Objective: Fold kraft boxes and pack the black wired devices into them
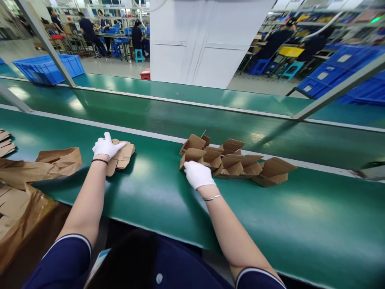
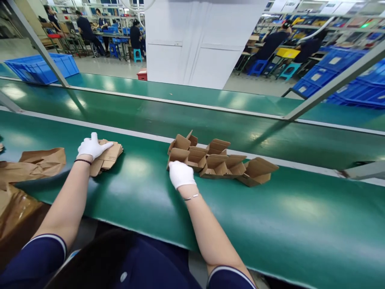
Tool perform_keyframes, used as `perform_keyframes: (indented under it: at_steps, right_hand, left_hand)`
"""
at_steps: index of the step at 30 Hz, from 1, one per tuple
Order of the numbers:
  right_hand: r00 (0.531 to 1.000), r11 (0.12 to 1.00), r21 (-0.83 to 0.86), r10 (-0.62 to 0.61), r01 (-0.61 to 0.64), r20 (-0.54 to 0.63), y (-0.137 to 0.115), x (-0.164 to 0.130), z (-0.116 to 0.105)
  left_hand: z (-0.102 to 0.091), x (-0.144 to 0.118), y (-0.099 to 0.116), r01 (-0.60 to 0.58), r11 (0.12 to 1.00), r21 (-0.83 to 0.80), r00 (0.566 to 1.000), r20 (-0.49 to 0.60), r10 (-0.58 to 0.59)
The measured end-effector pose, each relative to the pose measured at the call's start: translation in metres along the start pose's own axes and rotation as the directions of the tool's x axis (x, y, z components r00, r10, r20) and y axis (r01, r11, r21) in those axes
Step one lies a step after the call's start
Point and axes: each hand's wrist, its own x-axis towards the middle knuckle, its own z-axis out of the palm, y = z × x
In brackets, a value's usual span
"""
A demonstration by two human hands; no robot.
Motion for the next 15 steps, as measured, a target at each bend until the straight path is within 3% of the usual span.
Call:
perform_keyframes:
  at_steps: [2, 5, 7, 8, 9, 11, 13, 15]
  right_hand:
    - [0.995, 0.995, -0.012, 0.1, -0.1, -0.008, 0.012, -0.01, -0.009]
    - [0.963, 0.979, 0.122, 0.188, -0.166, -0.194, 0.01, -0.018, -0.027]
    - [0.934, 0.941, 0.337, 0.133, -0.014, -0.331, -0.007, -0.016, -0.033]
    - [0.923, 0.872, 0.475, 0.076, 0.121, -0.376, -0.019, -0.011, -0.034]
    - [0.913, 0.749, 0.608, 0.011, 0.263, -0.408, -0.033, -0.004, -0.033]
    - [0.888, 0.411, 0.795, -0.095, 0.446, -0.45, -0.063, 0.015, -0.027]
    - [0.872, 0.11, 0.867, -0.119, 0.486, -0.474, -0.088, 0.035, -0.021]
    - [0.872, -0.091, 0.874, -0.072, 0.477, -0.484, -0.104, 0.05, -0.016]
  left_hand:
    - [0.0, 0.0, -0.003, -0.014, 1.0, -0.005, 1.0, -0.027, 0.014]
    - [-0.001, -0.007, 0.005, -0.066, 0.998, -0.011, 0.994, -0.085, 0.065]
    - [-0.002, -0.016, 0.019, -0.123, 0.992, -0.025, 0.987, -0.104, 0.12]
    - [-0.002, -0.023, 0.029, -0.164, 0.985, -0.048, 0.982, -0.105, 0.158]
    - [-0.002, -0.031, 0.04, -0.209, 0.974, -0.084, 0.974, -0.104, 0.2]
    - [-0.003, -0.05, 0.062, -0.301, 0.936, -0.185, 0.953, -0.092, 0.288]
    - [-0.004, -0.07, 0.082, -0.354, 0.89, -0.289, 0.935, -0.077, 0.347]
    - [-0.004, -0.087, 0.096, -0.346, 0.858, -0.38, 0.933, -0.039, 0.359]
